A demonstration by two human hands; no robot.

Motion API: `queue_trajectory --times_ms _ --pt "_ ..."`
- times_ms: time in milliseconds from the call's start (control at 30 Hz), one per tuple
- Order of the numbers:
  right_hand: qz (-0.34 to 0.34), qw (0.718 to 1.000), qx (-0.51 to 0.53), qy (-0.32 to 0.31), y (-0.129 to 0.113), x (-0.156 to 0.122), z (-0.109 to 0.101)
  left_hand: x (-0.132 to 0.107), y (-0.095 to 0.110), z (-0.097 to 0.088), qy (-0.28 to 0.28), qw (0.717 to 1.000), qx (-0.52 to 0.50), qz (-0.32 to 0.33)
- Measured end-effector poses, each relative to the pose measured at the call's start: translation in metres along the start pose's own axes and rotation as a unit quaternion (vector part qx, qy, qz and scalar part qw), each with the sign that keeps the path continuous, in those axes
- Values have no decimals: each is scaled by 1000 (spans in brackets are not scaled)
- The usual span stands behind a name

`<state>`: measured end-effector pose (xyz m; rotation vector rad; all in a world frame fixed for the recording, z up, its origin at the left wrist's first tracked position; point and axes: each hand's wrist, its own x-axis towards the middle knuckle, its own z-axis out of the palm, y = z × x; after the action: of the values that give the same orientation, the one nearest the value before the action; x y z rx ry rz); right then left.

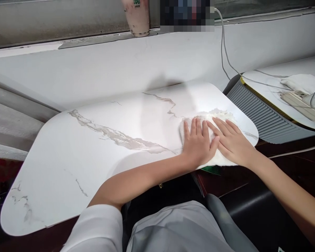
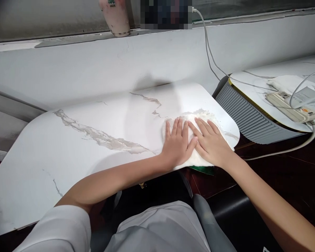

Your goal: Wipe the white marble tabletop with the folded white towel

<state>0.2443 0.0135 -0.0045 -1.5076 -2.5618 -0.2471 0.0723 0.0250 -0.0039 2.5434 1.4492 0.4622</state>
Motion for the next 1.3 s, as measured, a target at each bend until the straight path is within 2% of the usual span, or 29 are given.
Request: queue_trajectory --times_ms 100,200,300,367,467,600,767,900,1000,1100,1300 --pt "12 1000 13 -14 -7 -22 -8 -15 12 0 -7 1000 -11 23" --pt "37 999 27 -16 -7 -36 -13 -20 21 0 -17 999 -28 36" --pt "75 997 22 -10 3 -39 -10 -12 25 2 -20 998 -37 42" --pt "85 996 19 -6 16 -33 -5 1 25 5 -15 998 -37 39" --pt "88 996 19 -17 44 -11 3 34 21 12 -4 999 -35 25" --pt "125 990 33 -54 87 42 13 97 7 21 10 999 -31 -14" --pt "105 991 57 -55 132 118 29 174 -24 25 24 998 -35 -56" --pt "92 993 49 -46 157 164 44 215 -48 27 24 996 -35 -78" --pt "93 995 23 -29 170 188 57 236 -62 29 24 996 -42 -81" --pt "97 995 8 -17 176 199 63 248 -69 31 26 995 -49 -81" --pt "118 992 33 -23 163 184 51 242 -65 31 21 997 -43 -67"
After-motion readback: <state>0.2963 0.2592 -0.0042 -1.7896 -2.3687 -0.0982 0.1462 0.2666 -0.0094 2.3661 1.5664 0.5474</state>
